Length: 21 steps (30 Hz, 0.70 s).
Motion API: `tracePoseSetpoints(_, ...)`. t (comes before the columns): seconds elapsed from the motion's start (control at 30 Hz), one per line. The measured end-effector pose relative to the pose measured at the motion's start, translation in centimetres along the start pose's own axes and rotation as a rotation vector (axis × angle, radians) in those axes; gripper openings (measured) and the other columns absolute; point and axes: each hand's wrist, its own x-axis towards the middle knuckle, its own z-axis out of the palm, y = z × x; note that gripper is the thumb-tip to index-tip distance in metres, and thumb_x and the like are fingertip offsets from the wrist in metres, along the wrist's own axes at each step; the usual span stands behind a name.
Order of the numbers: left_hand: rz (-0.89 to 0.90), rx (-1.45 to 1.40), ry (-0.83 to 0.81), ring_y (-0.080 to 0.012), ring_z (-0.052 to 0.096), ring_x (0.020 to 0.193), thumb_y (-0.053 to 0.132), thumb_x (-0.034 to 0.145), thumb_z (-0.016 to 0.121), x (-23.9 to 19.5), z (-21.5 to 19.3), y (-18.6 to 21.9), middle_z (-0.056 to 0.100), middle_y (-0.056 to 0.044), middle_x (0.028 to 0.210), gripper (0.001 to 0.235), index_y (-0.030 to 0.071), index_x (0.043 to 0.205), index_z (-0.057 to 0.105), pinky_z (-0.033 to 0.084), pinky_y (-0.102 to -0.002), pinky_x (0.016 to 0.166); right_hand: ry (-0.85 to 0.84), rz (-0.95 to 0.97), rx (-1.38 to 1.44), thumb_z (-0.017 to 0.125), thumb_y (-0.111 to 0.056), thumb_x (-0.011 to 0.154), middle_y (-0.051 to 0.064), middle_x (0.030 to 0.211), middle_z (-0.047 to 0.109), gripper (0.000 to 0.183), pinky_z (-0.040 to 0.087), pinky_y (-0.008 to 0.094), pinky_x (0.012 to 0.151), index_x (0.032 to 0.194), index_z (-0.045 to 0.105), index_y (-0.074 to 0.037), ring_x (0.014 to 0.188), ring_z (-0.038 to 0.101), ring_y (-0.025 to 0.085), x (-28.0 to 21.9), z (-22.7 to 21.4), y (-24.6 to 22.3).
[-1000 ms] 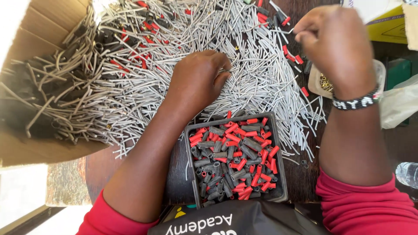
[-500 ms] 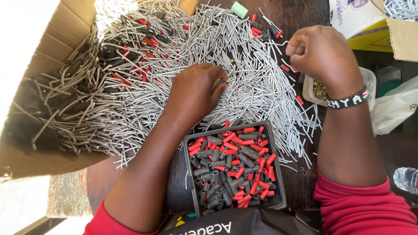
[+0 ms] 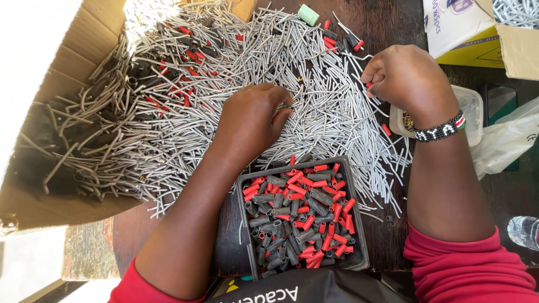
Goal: Assembling cable clips by inserting metal pins into plastic housings and placing them in a tray
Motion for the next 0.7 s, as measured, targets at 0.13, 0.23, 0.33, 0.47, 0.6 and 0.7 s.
tracePoseSetpoints(0.13,0.000,-0.002,-0.001,-0.0369,0.069,0.083,0.021,0.089,0.071,0.0,0.0,0.0,0.075,-0.007,0.093,0.012,0.016,0.099,0.074,0.050,-0.052,0.065,-0.049,0.036,0.063,0.078,-0.004,0.078,0.006,0.078,0.076,0.014,0.048,0.041,0.066,0.089,0.079,-0.012,0.071,0.067,0.020,-0.3,-1.2,-0.8)
tracePoseSetpoints(0.23,0.002,-0.004,0.001,-0.0356,0.069,0.083,0.021,0.089,0.072,0.0,0.0,0.0,0.075,-0.006,0.093,0.011,0.017,0.099,0.073,0.050,-0.051,0.064,-0.077,0.036,0.084,0.078,-0.004,0.079,0.004,0.081,0.074,0.015,0.049,0.038,0.067,0.091,0.078,-0.013,0.075,0.066,0.018,-0.5,-1.6,-0.8)
tracePoseSetpoints(0.33,0.000,-0.008,0.001,-0.0356,0.068,0.081,0.021,0.089,0.072,0.0,-0.1,0.1,0.074,-0.007,0.093,0.011,0.016,0.099,0.073,0.049,-0.051,0.064,-0.075,0.046,0.182,0.074,-0.002,0.084,0.005,0.083,0.074,0.010,0.050,0.036,0.064,0.091,0.076,-0.009,0.073,0.065,0.016,-0.6,-1.7,-1.0)
tracePoseSetpoints(0.47,-0.001,-0.006,-0.003,-0.0357,0.069,0.083,0.021,0.090,0.071,0.0,0.0,0.0,0.075,-0.007,0.094,0.012,0.016,0.100,0.073,0.050,-0.051,0.064,0.016,-0.029,0.222,0.073,-0.003,0.087,0.004,0.083,0.073,0.008,0.050,0.034,0.065,0.092,0.077,-0.008,0.071,0.063,0.015,-0.5,-1.6,-0.5)
tracePoseSetpoints(0.6,-0.002,-0.011,-0.007,-0.0355,0.069,0.085,0.021,0.089,0.071,0.0,0.0,-0.1,0.075,-0.006,0.095,0.012,0.017,0.100,0.074,0.050,-0.051,0.065,0.128,-0.016,0.285,0.074,-0.003,0.094,0.006,0.087,0.070,0.011,0.049,0.030,0.064,0.103,0.078,-0.007,0.074,0.059,0.014,-1.0,-2.4,-0.4)
tracePoseSetpoints(0.7,-0.001,0.003,-0.002,-0.0358,0.069,0.084,0.022,0.090,0.072,0.0,0.2,-0.1,0.074,-0.007,0.094,0.012,0.017,0.100,0.073,0.050,-0.051,0.063,0.216,-0.072,-0.010,0.073,-0.013,0.087,0.005,0.086,0.076,0.011,0.052,0.041,0.066,0.094,0.082,-0.014,0.074,0.068,0.021,-0.1,-0.5,3.3)
